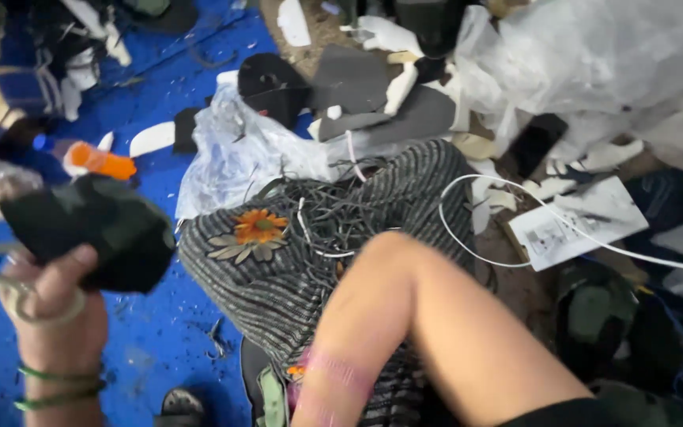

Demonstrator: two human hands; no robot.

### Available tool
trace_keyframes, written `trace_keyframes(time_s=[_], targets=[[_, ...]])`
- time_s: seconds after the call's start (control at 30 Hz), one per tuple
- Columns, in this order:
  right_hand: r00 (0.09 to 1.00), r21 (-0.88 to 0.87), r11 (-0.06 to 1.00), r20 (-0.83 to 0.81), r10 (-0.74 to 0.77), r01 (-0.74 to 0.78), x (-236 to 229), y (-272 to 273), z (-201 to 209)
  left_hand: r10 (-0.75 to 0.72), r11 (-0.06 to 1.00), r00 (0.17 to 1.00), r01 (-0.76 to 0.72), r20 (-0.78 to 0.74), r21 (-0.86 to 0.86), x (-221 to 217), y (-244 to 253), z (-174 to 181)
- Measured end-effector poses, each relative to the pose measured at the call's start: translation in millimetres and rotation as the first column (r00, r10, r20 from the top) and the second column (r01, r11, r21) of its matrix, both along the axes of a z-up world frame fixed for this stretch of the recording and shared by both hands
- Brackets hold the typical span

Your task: The person trims excess material from shoe components using a pair of scissors.

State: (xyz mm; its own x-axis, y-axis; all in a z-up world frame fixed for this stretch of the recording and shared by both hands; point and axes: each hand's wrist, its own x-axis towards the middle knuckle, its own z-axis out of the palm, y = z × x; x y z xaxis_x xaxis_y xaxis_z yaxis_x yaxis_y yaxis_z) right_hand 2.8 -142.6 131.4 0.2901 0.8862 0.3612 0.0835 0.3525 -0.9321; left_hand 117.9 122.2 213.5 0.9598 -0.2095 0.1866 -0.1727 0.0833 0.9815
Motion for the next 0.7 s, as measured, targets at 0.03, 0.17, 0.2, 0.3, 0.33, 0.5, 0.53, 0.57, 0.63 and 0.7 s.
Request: trace_keyframes(time_s=[0.03,0.17,0.2,0.3,0.33,0.5,0.53,0.57,0.63,0.7], targets=[[0.999,0.017,1.0,0.034,-0.019,0.018,-2,-12,7,-0.011,0.999,1.0,0.01,-0.02,-0.046,-3,0,-13],[0.986,0.063,0.997,0.159,-0.05,0.041,-13,-49,31,-0.012,0.983,0.996,-0.004,-0.087,-0.183,-26,-10,-51],[0.98,0.071,0.997,0.193,-0.051,0.038,-13,-55,34,-0.013,0.982,0.996,-0.003,-0.089,-0.186,-32,-12,-56],[0.955,0.088,0.996,0.294,-0.029,0.003,-15,-82,26,-0.073,0.954,0.991,0.036,-0.116,-0.297,-55,-11,-73],[0.945,0.092,0.996,0.328,-0.018,-0.013,-17,-91,19,-0.027,0.953,0.988,-0.021,-0.154,-0.302,-62,-11,-79],[0.997,-0.369,0.926,0.06,-0.058,0.076,-59,-145,-45,0.077,0.941,0.971,-0.145,-0.226,-0.304,-74,-34,-121],[0.989,-0.317,0.939,0.096,-0.111,0.136,-68,-152,-59,0.112,0.939,0.965,-0.18,-0.236,-0.292,-74,-44,-127],[0.978,-0.262,0.945,0.123,-0.168,0.196,-80,-159,-74,0.142,0.937,0.958,-0.211,-0.251,-0.278,-74,-55,-134],[0.988,-0.141,0.989,0.153,-0.026,0.048,-79,-182,-84,0.145,0.957,0.966,-0.191,-0.212,-0.218,-72,-87,-127],[0.972,-0.018,0.993,0.204,0.114,-0.113,-68,-194,-70,0.15,0.973,0.975,-0.176,-0.166,-0.152,-69,-109,-125]])
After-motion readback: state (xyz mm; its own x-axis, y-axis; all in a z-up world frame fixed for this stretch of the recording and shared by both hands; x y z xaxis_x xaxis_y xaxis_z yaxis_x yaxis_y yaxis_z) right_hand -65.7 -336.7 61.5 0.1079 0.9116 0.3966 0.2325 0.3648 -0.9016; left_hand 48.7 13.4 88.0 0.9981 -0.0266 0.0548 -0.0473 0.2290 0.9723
